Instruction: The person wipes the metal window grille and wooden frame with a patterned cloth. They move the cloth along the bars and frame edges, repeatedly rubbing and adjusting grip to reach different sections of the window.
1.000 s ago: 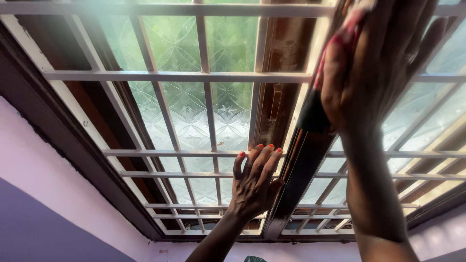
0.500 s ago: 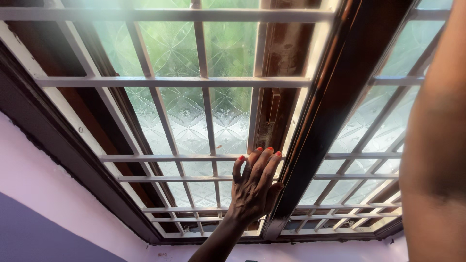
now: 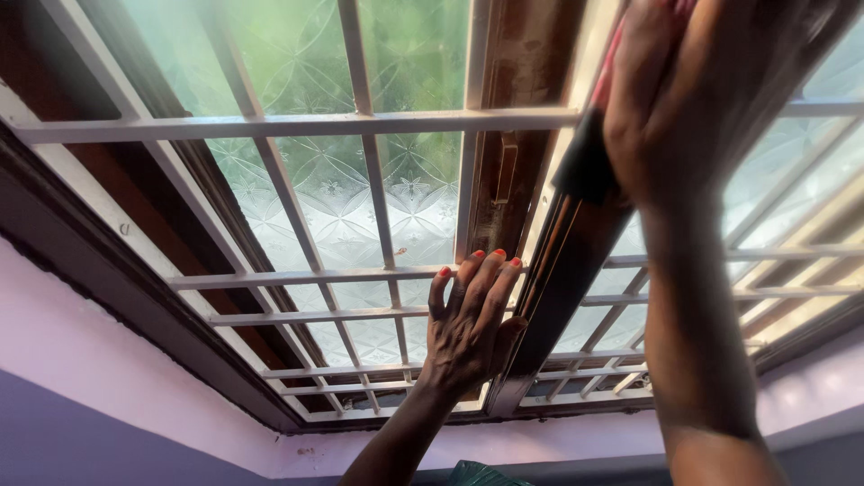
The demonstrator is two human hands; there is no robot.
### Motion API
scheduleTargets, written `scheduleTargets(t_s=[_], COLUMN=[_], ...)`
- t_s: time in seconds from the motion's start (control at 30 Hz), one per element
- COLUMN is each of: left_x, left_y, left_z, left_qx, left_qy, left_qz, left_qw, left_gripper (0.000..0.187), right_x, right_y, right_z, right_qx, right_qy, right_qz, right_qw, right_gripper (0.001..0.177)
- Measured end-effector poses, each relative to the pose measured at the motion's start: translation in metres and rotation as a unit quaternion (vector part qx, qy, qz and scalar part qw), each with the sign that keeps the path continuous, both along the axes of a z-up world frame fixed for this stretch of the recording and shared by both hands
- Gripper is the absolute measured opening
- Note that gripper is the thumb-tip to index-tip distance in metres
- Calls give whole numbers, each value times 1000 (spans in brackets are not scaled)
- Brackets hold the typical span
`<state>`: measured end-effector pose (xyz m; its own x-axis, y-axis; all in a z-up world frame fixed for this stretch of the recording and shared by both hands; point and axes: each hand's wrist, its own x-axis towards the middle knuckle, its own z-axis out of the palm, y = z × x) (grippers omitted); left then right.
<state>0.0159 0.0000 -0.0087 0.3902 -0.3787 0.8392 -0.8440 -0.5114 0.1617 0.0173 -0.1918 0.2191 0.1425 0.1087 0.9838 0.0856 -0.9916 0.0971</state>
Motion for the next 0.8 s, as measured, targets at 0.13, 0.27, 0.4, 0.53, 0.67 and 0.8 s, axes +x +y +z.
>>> scheduleTargets(t_s=[0.13,0.27,0.4,0.53,0.67,0.8], left_x=[-4,-8,-7,-2,1,2], left_y=[5,6,7,2,2,3], left_z=[5,8,5,0,-7,-7], left_qx=[11,11,18,16,24,31], left_qy=[19,30,28,10,11,13], left_qz=[-6,-7,-7,6,7,1], left_qw=[1000,999,999,1000,1000,999], left_gripper=[58,57,59,62,61,62], right_x=[-8,-1,2,-8,-38,-75], right_y=[18,16,15,18,30,46], right_z=[-90,-212,-344,-463,-556,-612], right_qx=[79,85,65,27,73,103], right_qy=[36,36,39,66,209,355], right_qz=[-14,-26,-17,3,20,1], right_qw=[996,995,997,997,975,929], right_gripper=[63,59,64,66,60,60])
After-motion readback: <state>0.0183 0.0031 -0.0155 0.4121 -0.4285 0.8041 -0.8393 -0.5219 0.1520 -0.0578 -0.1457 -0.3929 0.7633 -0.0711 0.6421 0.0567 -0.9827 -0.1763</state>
